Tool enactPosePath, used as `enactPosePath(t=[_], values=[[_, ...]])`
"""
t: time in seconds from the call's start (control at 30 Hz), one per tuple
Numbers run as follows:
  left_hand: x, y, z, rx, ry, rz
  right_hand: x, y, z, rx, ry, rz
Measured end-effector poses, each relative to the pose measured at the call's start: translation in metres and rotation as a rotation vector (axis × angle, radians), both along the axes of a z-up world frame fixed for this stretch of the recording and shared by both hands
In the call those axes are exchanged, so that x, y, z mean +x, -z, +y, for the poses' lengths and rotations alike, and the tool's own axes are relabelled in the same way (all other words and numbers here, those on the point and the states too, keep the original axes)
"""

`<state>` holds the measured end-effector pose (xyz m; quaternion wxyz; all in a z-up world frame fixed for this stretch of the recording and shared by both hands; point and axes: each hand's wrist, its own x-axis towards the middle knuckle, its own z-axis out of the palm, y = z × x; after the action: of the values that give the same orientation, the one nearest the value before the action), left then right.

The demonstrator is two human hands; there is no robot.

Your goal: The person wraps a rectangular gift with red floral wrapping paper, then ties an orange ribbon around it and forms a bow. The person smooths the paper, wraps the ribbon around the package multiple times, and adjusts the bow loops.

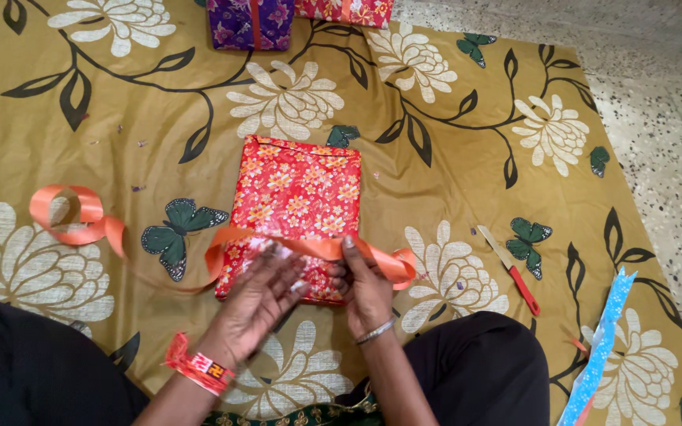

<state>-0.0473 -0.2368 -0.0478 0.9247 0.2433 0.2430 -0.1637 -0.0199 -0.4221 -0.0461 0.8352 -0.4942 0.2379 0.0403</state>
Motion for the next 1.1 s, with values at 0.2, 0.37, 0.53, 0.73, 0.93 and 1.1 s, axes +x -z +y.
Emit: enactPosePath(t=[0.2,0.37,0.53,0.73,0.93,1.1], values=[[0.018,0.018,0.043,0.113,-0.072,-0.059,-0.006,-0.002,0.007,0.016,-0.017,0.040],[0.019,0.011,0.055,0.357,-0.016,0.011,-0.003,0.006,-0.021,0.136,-0.058,0.041],[0.024,-0.019,0.091,0.535,0.118,-0.120,0.007,-0.010,-0.107,0.319,-0.091,-0.125],[0.032,-0.014,0.115,0.489,0.136,-0.094,0.020,-0.012,-0.156,0.254,0.141,-0.116],[0.034,0.014,0.088,0.441,0.207,-0.040,0.013,0.025,-0.086,-0.029,-0.136,-0.052],[0.042,0.019,0.094,0.450,0.170,0.001,0.025,0.033,-0.084,-0.343,-0.137,-0.142]])
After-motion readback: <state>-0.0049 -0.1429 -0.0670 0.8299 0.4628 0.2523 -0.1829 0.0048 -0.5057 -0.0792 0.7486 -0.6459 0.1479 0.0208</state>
